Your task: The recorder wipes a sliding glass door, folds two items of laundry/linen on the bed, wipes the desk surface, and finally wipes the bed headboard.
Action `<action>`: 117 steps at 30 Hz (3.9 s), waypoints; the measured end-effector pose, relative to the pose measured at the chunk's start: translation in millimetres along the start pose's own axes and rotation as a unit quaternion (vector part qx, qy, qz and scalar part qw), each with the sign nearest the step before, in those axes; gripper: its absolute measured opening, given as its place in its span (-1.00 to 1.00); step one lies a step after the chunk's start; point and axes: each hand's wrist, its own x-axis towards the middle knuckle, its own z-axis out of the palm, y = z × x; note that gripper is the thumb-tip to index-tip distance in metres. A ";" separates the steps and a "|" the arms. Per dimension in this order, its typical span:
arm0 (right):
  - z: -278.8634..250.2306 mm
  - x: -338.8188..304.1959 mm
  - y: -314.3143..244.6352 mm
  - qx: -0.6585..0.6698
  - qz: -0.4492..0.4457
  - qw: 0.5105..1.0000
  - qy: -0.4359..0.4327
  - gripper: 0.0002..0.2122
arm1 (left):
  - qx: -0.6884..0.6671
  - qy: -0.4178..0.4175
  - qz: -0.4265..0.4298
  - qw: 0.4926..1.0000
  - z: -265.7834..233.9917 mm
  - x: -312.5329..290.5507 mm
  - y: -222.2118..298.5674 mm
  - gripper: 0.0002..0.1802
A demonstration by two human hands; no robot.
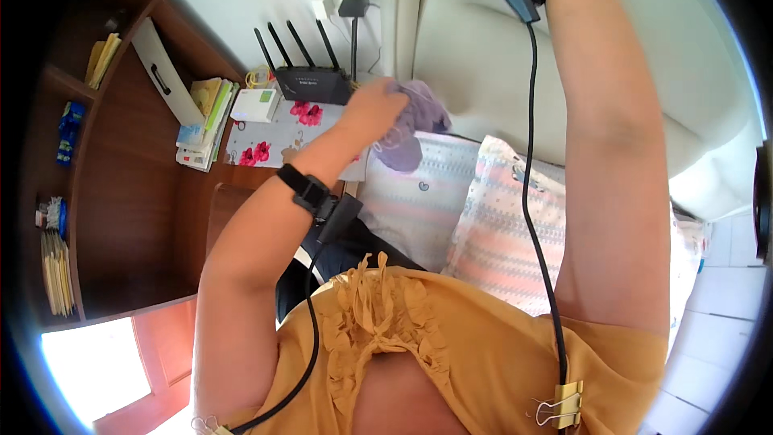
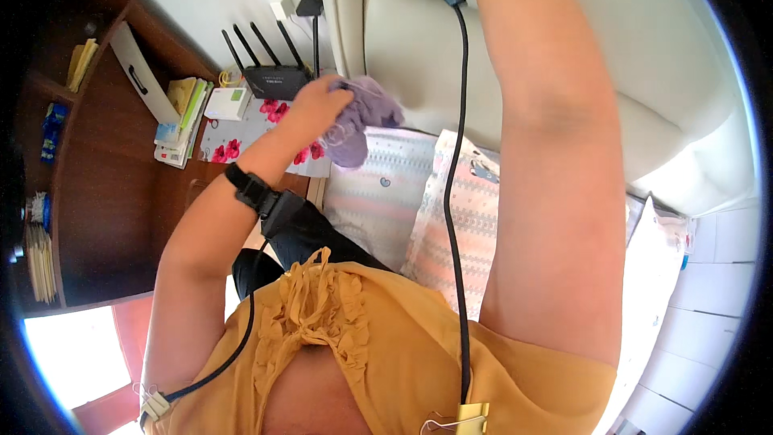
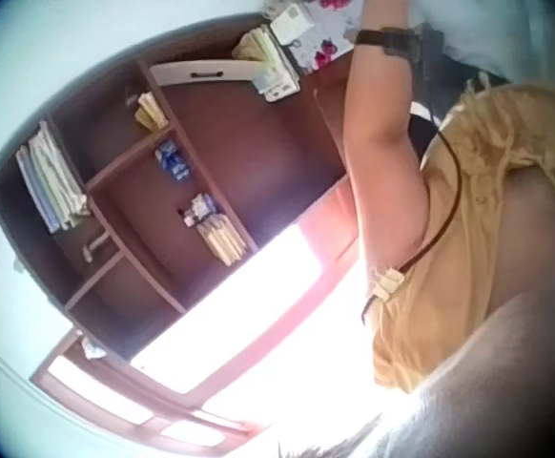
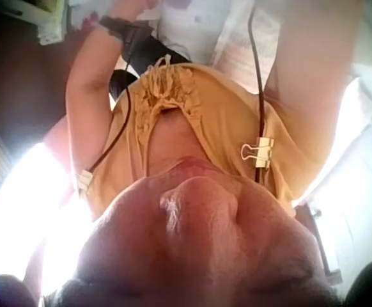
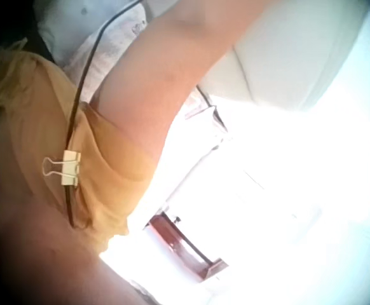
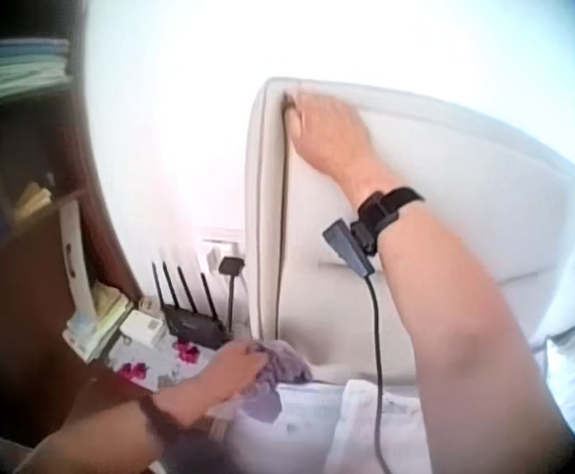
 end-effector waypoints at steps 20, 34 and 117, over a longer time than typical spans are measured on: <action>-78.7 -217.2 -119.4 0.563 0.507 0.643 -0.114 -0.54 | -0.204 -0.020 0.105 0.973 -24.5 -31.7 103.5 -0.44; -21.0 -223.4 -48.4 0.100 0.072 0.976 -0.180 -0.51 | 0.438 0.160 0.394 0.792 -38.7 49.1 121.4 -0.51; 28.0 -278.3 -95.9 0.085 -0.205 0.934 -0.280 -0.58 | 0.560 0.187 0.334 0.735 -43.4 54.1 97.3 -0.33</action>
